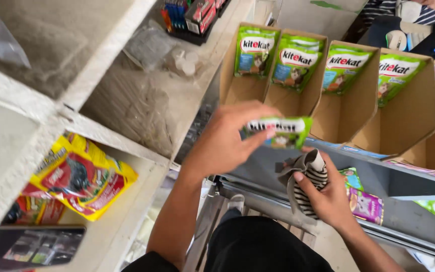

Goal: Wiping down and organizing pet food pouches on a grocery store shelf.

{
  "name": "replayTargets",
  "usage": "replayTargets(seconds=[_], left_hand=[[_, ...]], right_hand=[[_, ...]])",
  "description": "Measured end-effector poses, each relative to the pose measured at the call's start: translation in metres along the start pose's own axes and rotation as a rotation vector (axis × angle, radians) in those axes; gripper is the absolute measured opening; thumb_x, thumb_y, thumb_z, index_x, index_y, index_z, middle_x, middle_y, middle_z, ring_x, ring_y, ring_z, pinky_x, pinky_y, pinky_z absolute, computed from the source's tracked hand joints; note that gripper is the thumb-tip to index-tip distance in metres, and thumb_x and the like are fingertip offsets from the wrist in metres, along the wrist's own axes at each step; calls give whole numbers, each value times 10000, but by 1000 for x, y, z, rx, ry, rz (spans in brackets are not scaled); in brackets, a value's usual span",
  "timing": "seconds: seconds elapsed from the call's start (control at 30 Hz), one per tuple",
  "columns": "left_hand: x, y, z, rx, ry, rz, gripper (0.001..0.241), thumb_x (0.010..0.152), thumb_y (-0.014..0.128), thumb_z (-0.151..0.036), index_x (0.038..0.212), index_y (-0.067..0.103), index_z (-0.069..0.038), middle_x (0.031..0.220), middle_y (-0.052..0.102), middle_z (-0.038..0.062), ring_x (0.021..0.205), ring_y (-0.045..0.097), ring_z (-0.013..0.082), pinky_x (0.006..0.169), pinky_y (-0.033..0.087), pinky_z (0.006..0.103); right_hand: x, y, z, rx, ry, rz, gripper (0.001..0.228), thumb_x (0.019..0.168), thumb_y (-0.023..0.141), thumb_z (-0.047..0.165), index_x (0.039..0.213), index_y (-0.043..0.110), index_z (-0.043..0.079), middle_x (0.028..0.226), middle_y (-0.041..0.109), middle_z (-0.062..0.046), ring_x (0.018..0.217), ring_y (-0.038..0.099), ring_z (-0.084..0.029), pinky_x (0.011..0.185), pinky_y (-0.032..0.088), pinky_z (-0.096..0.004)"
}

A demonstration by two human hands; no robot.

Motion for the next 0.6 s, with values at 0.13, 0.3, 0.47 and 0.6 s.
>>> replayTargets(seconds=[0.13, 0.3, 0.47, 0.6], left_hand=[[40, -44, 23, -109, 90, -68, 289, 904, 705, 121, 1169, 660, 16, 1037, 743, 164, 721, 728, 180, 529, 567, 213], [86, -69, 57, 65, 159, -153, 294, 862, 686, 60, 1147, 635, 12, 932, 721, 80, 716, 582, 152, 632, 495, 282], [114, -67, 98, 191, 187, -144, 316, 759, 710, 76, 1058, 659, -12, 911, 770, 82, 677, 651, 193, 641, 526, 345], [122, -64, 131, 236, 141, -157, 263, 734, 714, 35, 985, 680, -35, 751, 738, 80, 540, 534, 228, 543, 458, 388]], right_hand=[[23, 11, 28, -255, -147, -23, 510, 851, 699, 69, 1347, 584, 74, 903, 769, -33, 684, 686, -140, 650, 536, -269], [51, 24, 36, -418, -304, -28, 607, 809, 747, 122, 1388, 578, 63, 988, 792, -79, 682, 726, -187, 620, 559, -297], [62, 26, 42, -491, -343, -151, 589, 824, 745, 76, 1387, 580, 22, 1003, 757, -125, 734, 704, -225, 663, 545, -324], [72, 39, 41, -610, -371, -126, 582, 839, 750, 123, 1383, 574, 16, 1068, 757, -142, 752, 721, -288, 655, 548, -374]])
Point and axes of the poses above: each hand's wrist, its own x-axis towards the middle knuckle, its own y-axis out of the palm, z = x × y, the point moved 6 cm from there along x, towards the middle knuckle
